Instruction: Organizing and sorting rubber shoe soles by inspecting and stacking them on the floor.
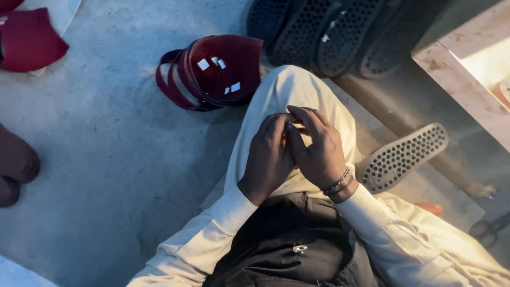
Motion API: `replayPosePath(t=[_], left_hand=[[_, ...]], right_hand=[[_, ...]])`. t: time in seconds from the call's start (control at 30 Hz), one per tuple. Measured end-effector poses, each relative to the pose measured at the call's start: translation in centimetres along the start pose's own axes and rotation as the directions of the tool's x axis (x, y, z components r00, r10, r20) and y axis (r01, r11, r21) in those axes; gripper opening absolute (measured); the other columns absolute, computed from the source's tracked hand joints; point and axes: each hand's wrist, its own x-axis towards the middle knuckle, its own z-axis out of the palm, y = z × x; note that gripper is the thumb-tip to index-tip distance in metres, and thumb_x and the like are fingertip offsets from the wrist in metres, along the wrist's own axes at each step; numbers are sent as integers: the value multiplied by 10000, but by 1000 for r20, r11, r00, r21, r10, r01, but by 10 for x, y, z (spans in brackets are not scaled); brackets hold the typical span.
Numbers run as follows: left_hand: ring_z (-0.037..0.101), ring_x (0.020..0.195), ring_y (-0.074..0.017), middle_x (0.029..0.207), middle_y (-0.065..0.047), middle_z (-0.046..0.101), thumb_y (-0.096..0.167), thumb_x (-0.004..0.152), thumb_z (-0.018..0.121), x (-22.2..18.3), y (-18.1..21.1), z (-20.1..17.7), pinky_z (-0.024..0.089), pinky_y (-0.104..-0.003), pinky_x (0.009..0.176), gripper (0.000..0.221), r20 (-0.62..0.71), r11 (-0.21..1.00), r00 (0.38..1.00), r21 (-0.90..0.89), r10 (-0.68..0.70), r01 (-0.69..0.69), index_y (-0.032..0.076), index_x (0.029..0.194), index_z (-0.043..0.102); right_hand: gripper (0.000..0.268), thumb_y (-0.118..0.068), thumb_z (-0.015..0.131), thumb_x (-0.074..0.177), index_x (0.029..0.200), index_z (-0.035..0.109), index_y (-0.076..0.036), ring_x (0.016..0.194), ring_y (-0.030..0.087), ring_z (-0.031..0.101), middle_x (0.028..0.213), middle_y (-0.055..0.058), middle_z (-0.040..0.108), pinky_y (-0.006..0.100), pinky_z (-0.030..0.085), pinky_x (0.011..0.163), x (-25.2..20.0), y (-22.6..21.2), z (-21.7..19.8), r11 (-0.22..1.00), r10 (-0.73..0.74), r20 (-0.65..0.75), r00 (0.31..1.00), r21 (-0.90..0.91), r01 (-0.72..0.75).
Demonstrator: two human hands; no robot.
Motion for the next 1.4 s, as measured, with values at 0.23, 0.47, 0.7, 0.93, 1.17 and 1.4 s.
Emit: replayPosePath(t=[0.23,0.47,0.7,0.93,1.17,1.4], left_hand=[[631,1084,-424,1118,-212,626,134,872,652,-12,-94,-40,506,-482,983,441,-472,979,876,107,-102,171,58,1299,577],[357,1329,-541,1406,-326,340,481,882,778,24,-167,-73,244,-671,1159,1014,-639,904,727,114,-251,412,-55,1536,218],[473,1324,-383,1485,-262,403,141,771,805,85,-184,-81,457,-442,1094,991,-561,841,647,-193,-517,505,-6,1506,156],[603,988,-290,1131,-154,525,-37,898,522,84,-79,-75,550,-394,942,363,-694,989,709,-33,-125,142,-5,1240,404],[570,1025,-301,1189,-155,500,64,987,487,56,36,-76,533,-430,948,346,-675,999,738,2,-23,34,24,1316,387],[572,1170,-421,1305,-265,411,-10,954,675,15,45,-25,516,-399,1005,245,-440,994,893,-2,-97,107,58,1168,575]], right_hand=[[315,-122,685,944,1233,684,2,980,484,705,1081,245,696,515,624,746,49,-16,78,973,-170,322,931,-93,210],[448,-8,634,905,1343,589,77,1125,554,624,1193,327,652,594,555,910,60,19,119,968,-205,421,884,-47,247],[406,-49,616,930,1328,598,30,1061,367,692,1162,197,713,472,560,876,62,34,120,968,-215,401,890,-32,248],[681,-598,558,815,925,771,39,718,236,735,807,176,758,323,643,682,76,-44,83,523,641,578,505,153,-838],[907,-803,470,787,1210,678,-27,744,232,715,880,110,727,418,620,694,59,-48,52,-127,303,674,674,730,-672],[41,7,661,876,908,639,-5,820,275,712,843,118,703,419,619,765,20,-21,-19,128,611,163,774,945,-300]])
